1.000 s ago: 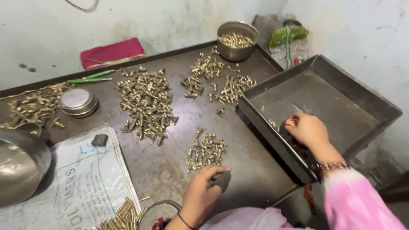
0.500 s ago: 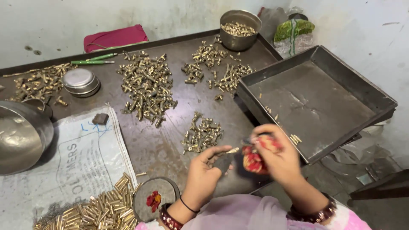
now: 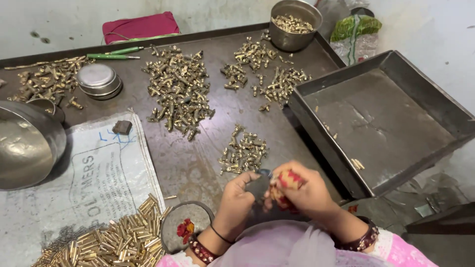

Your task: The person sits at a metal workbench covered with small brass fittings. They pick up fittings one at a time, rub each with a red cloth and a dark abrasive block, and place the handled pieces onto a metal tray or into piles on the bench.

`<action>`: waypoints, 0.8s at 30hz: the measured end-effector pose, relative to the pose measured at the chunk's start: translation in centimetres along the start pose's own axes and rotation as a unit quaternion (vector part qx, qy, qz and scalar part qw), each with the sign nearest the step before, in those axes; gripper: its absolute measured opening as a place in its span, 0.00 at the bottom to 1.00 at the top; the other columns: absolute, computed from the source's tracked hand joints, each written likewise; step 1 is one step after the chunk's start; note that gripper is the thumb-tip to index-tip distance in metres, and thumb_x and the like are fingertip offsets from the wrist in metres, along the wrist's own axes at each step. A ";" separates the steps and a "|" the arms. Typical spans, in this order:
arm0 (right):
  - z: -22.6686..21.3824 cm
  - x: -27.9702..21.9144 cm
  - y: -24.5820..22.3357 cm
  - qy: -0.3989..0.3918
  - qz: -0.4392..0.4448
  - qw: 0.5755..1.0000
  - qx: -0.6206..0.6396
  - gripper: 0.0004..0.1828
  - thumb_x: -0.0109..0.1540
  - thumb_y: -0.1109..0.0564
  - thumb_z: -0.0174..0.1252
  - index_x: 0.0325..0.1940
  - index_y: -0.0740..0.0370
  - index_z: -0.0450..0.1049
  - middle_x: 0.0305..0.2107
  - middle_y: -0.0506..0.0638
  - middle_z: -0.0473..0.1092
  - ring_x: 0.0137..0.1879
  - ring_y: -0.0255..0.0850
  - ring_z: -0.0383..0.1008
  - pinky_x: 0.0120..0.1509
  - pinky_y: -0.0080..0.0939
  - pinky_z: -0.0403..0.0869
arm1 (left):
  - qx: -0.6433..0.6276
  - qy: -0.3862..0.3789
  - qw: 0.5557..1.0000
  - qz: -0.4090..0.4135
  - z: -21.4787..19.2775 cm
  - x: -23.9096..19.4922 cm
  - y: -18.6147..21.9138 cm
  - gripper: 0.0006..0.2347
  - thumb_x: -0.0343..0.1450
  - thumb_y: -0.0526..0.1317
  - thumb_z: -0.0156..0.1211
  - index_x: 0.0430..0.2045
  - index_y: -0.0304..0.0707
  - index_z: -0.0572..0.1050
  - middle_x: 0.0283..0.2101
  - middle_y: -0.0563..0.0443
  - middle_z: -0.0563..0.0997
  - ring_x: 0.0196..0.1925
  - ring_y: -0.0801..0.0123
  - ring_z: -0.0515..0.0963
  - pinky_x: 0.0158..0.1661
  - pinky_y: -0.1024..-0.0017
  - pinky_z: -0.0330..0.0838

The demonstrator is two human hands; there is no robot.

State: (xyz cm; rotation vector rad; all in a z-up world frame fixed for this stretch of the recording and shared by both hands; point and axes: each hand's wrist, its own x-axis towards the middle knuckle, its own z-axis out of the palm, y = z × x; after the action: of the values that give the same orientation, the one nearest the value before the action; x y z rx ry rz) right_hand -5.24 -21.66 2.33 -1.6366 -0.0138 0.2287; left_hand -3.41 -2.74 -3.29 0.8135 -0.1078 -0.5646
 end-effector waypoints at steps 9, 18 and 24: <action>-8.0 8.1 7.0 0.100 0.075 0.929 -0.348 0.07 0.64 0.59 0.59 0.44 0.57 0.80 0.33 0.49 0.74 0.31 0.42 0.80 0.37 0.42 0.78 | 0.017 0.184 0.980 0.075 -5.4 2.9 2.9 0.21 0.64 0.20 0.41 0.46 0.27 0.79 0.30 0.46 0.81 0.29 0.68 0.80 0.33 0.73 0.76; -7.1 13.8 10.4 0.024 -0.080 0.784 -0.615 0.10 0.57 0.52 0.62 0.42 0.50 0.80 0.38 0.48 0.76 0.47 0.50 0.76 0.50 0.49 0.74 | 0.073 0.140 0.987 0.015 -6.6 4.4 1.2 0.19 0.64 0.21 0.49 0.48 0.27 0.81 0.38 0.45 0.85 0.34 0.72 0.82 0.39 0.76 0.76; -5.0 11.0 5.7 0.015 0.151 0.852 -0.501 0.12 0.57 0.52 0.66 0.44 0.55 0.80 0.34 0.53 0.78 0.40 0.46 0.79 0.48 0.44 0.76 | 0.131 0.099 0.985 0.045 -6.2 4.0 0.5 0.20 0.62 0.22 0.50 0.47 0.27 0.80 0.39 0.46 0.86 0.39 0.71 0.83 0.42 0.76 0.76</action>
State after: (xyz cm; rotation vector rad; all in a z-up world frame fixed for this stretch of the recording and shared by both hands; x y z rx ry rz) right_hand 5.56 -25.43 -4.48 -2.6943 0.1775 0.4903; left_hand 2.07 -0.44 -7.64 1.1102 -0.0364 -0.3860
